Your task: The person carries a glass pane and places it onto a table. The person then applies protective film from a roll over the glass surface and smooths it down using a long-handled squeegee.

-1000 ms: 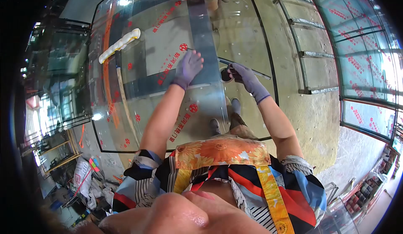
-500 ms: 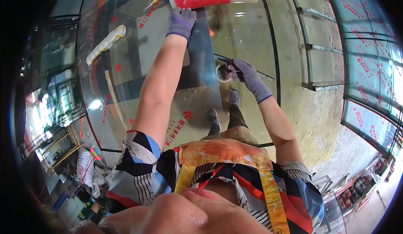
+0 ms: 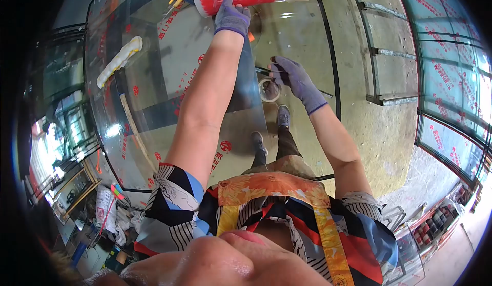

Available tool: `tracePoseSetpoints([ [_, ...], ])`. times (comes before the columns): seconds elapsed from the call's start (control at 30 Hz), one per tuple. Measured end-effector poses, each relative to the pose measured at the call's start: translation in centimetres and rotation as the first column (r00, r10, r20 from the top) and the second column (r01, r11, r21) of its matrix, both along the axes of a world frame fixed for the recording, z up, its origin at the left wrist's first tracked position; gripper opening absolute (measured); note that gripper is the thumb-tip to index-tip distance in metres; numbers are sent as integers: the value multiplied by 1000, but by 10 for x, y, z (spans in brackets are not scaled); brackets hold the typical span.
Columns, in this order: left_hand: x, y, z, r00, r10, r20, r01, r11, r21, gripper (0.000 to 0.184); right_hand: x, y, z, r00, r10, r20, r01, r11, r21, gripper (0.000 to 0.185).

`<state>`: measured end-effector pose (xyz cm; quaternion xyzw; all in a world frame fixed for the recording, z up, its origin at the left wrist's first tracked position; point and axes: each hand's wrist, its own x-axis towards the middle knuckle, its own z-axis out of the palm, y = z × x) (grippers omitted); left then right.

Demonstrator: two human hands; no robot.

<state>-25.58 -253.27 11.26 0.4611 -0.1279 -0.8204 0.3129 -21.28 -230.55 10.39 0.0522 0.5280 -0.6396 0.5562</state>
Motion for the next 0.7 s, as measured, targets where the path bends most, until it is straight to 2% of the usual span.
tracePoseSetpoints([
  [0.03, -1, 0, -1, 1000, -4, 0, 4, 1000, 4, 28, -5, -5, -1, 1000, -4, 0, 4, 1000, 4, 38],
  [0.13, 1, 2, 0, 998, 26, -62, -25, 1000, 2, 21, -26, -28, -2, 972, -168, 166, 196, 966, -170, 36],
  [0.17, 3, 3, 2, 998, 15, -65, -15, 1000, 9, 21, -33, -37, 0, 970, -179, 162, 206, 965, -164, 36],
  [0.23, 11, 4, 11, 978, -62, -197, 70, 997, 34, 18, -47, -63, 10, 925, -208, 316, 320, 877, -359, 29],
  [0.27, 13, 6, 17, 960, -98, -263, 112, 993, 40, 16, -52, -76, 16, 925, -220, 310, 328, 875, -356, 29],
  [0.33, 14, 13, 31, 951, -90, -297, 112, 992, 59, 16, -61, -100, 26, 874, -98, 476, 362, 785, -503, 32],
  [0.37, 16, 15, 39, 944, -70, -322, 99, 992, 75, 16, -65, -110, 31, 876, -101, 472, 360, 787, -501, 32],
  [0.47, 14, 15, 42, 938, -65, -340, 100, 991, 86, 15, -78, -136, 38, 730, -449, 515, 669, 622, -407, 36],
  [0.5, 13, 13, 43, 940, -82, -331, 114, 990, 79, 15, -85, -138, 39, 735, -445, 512, 664, 624, -411, 36],
  [0.57, 13, 10, 42, 943, -91, -319, 119, 991, 69, 15, -100, -136, 42, 552, -665, 503, 815, 559, -155, 34],
  [0.63, 11, 12, 35, 934, -86, -346, 114, 991, 62, 15, -126, -131, 17, 586, -733, 346, 809, 553, -198, 31],
  [0.7, 16, 14, 33, 935, -62, -350, 84, 995, 48, 15, -152, -121, 2, 648, -692, 319, 758, 625, -186, 25],
])
